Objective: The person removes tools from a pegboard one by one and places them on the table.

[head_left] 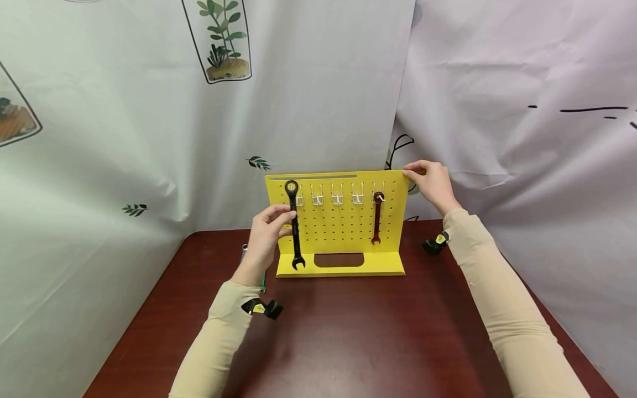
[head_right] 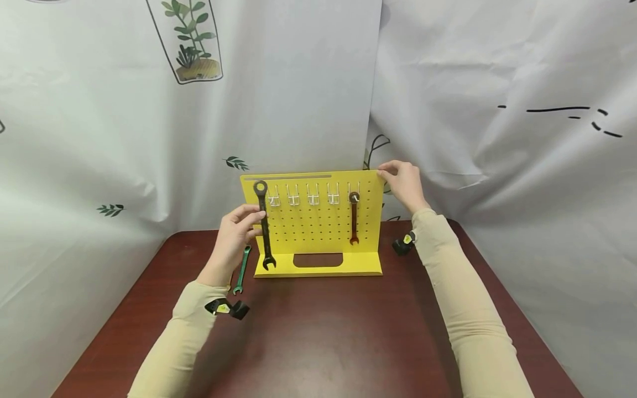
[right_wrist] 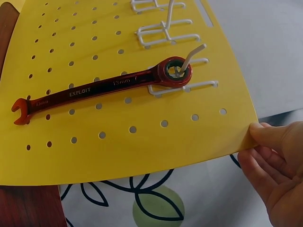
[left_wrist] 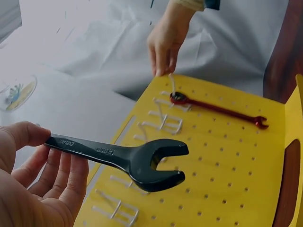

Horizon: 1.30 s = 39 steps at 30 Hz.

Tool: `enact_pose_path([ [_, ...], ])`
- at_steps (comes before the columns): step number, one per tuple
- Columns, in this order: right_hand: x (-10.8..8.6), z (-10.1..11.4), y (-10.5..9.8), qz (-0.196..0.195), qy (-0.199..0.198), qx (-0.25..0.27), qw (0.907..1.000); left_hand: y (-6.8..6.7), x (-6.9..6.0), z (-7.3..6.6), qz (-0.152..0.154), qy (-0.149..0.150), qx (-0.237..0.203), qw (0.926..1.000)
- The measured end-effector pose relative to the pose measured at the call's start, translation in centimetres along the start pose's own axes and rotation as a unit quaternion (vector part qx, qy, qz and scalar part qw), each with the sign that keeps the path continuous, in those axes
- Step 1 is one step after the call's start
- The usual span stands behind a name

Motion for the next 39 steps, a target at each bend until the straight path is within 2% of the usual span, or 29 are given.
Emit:
enact_pose_path([
  [4,-0.1,0.0,0.0,0.001,-0.001,0.001,1.0000,-1.7,0.0,0.0,-0.027,-0.006,0.002,0.9996],
  [12,-0.5,-0.5,-0.5,-0.004,0.008,-0.006,0.9999,-4.5,0.3,0.7,-0.057,-0.023,-0.002,0.9981],
  [17,-0.3,-0.5,-0.4,-0.006,0.003,-0.003,1.0000,-6.4,0.3,1.1,-0.075,-0.023,-0.005,0.9969],
  [25,-0.4,-0.5,-0.2,-0.003,0.007,-0.005,1.0000,-8.4,0.0,1.9,-0.095,-0.036,-0.026,0.9945],
  [39,0.0,-0.5,0.1,-0.006,-0.002,0.002,1.0000,-11.6,0.2,3.9,-0.134,-0.078,0.042,0.9871],
])
Point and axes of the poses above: each hand's wrist, its own x-axis towards the middle knuckle, its own y-axis out of the palm, z = x × y, the point moved 2 cm from there along x, towards the middle knuckle, and after that the axes turned 14 degrees about x, right-handed, at the moved point
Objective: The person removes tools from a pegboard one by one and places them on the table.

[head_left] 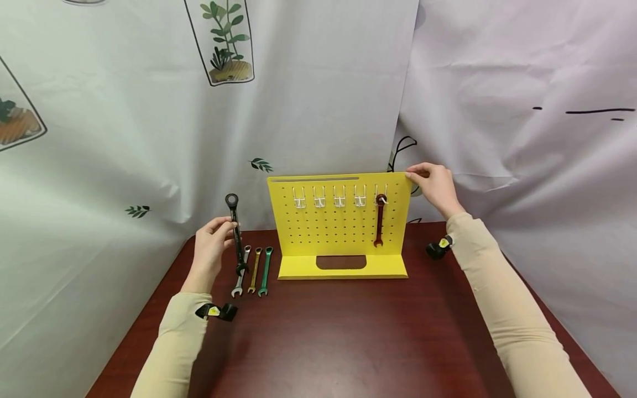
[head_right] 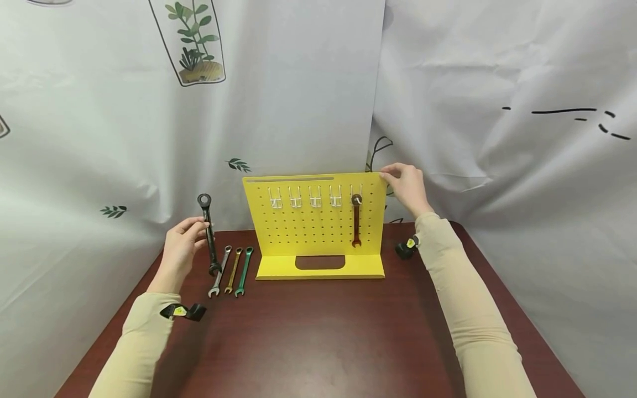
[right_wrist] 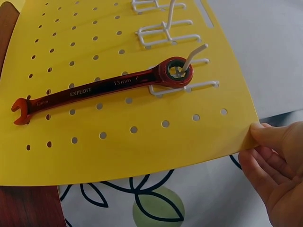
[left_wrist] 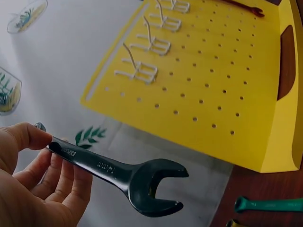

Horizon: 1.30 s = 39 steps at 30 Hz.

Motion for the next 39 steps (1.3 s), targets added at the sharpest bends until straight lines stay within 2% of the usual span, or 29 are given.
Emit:
enact_pose_path([
  [8,-0.1,0.1,0.0,0.000,-0.003,0.001,1.0000,-0.8,1.0,1.7,-0.024,-0.028,0.020,0.9991],
  [16,-0.3,-0.2,-0.1,-0.002,0.004,0.002,1.0000,-2.0,2.0,3.8,-0.020,-0.048,0.062,0.9967],
  [24,0.0,-0.1,0.1,-0.003,-0.003,-0.001,1.0000,-3.3,2.9,6.1,-0.019,-0.078,0.119,0.9896],
  [39,0.0,-0.2,0.0,-0.005,-0.001,0.001,1.0000,-4.1,4.0,10.1,-0.007,-0.107,0.167,0.9801],
])
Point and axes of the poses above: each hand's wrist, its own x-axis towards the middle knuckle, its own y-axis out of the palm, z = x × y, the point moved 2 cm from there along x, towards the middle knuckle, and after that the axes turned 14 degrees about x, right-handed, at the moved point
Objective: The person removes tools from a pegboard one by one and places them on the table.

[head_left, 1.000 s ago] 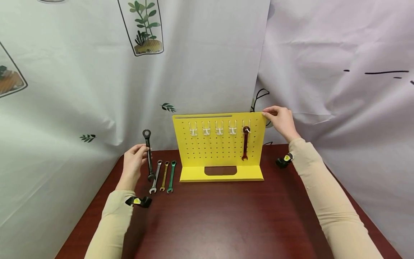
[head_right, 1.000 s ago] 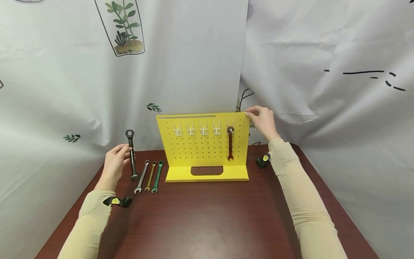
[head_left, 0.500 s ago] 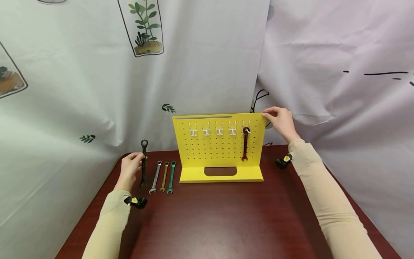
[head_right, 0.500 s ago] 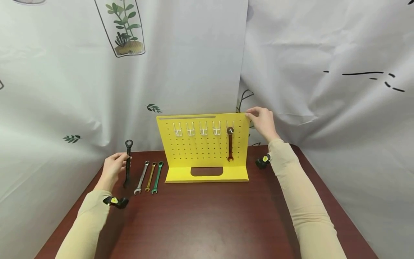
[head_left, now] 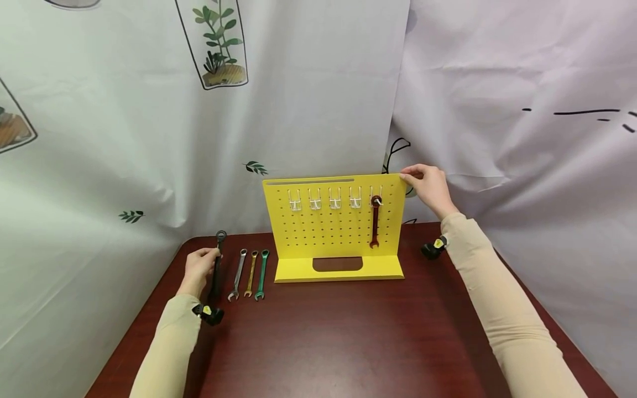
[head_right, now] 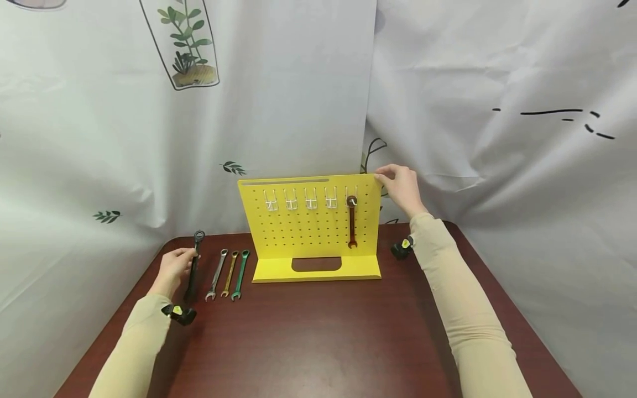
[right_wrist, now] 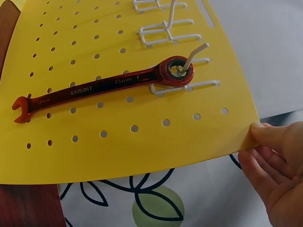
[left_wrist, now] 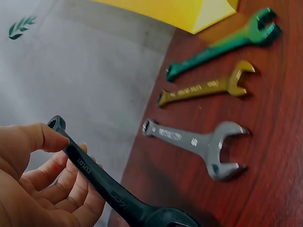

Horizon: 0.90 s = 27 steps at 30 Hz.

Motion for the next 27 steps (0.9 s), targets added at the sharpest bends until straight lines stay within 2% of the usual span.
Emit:
enact_pose_path([
  [4,-0.1,0.1,0.0,0.002,0.003,0.002,1.0000,0.0,0.2,0.7,0.003,0.000,0.047,0.9989],
  [8,-0.2,0.1,-0.1,0.000,0.005,0.001,1.0000,0.1,0.2,1.1,-0.001,0.001,0.108,0.9941],
  [17,0.1,0.2,0.2,0.000,-0.003,0.000,1.0000,0.4,0.5,1.8,0.000,-0.004,0.151,0.9885],
  [22,0.0,0.2,0.3,0.000,-0.001,-0.001,1.0000,0.7,0.7,2.1,0.013,0.005,0.201,0.9794],
  [27,-0.1,0.3,0.1,-0.002,-0.002,-0.001,1.0000,0.8,1.0,2.2,-0.001,0.018,0.245,0.9692],
])
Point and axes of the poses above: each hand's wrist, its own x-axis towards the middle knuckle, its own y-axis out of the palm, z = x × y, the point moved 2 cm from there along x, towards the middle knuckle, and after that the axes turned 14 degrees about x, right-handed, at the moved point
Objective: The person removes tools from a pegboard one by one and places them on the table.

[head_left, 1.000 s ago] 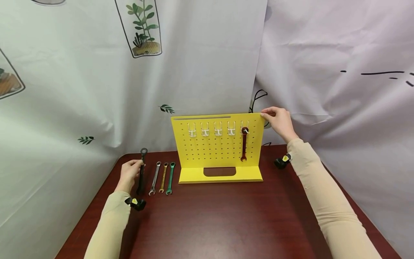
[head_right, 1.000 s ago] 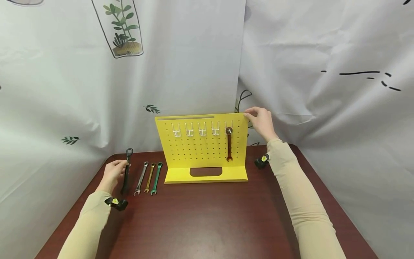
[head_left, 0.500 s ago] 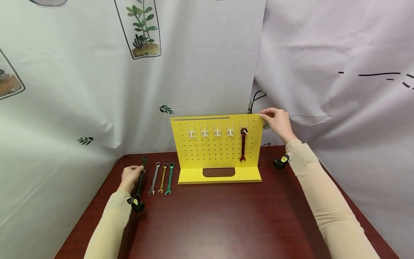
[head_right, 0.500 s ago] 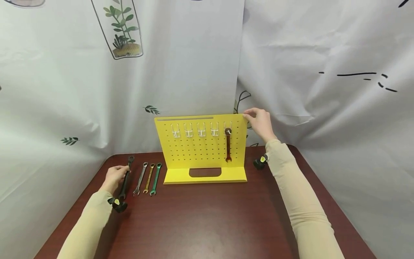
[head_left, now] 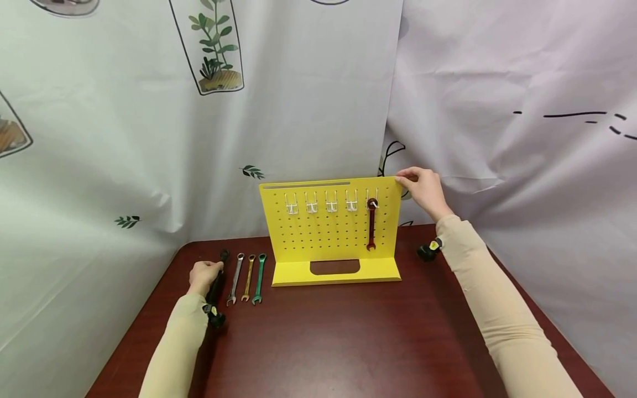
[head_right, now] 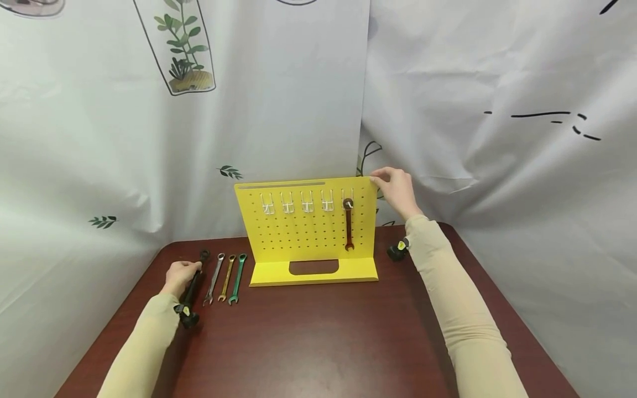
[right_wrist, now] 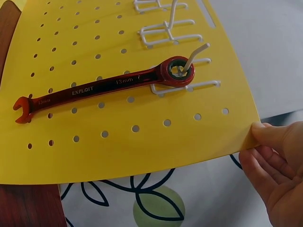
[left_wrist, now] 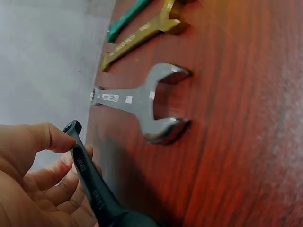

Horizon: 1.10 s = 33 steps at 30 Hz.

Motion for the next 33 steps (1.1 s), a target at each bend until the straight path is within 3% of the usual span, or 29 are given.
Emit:
enact_pose_path([
  [22,-0.04,0.05,0.08,-0.003,0.000,-0.001,1.0000,0.74,0.13,0.16,-0.005,-0.016,0.049,0.9986],
  [33,-0.01,-0.03,0.06,-0.003,0.003,-0.002,1.0000,0.42,0.29,0.37,-0.005,-0.021,0.059,0.9980],
])
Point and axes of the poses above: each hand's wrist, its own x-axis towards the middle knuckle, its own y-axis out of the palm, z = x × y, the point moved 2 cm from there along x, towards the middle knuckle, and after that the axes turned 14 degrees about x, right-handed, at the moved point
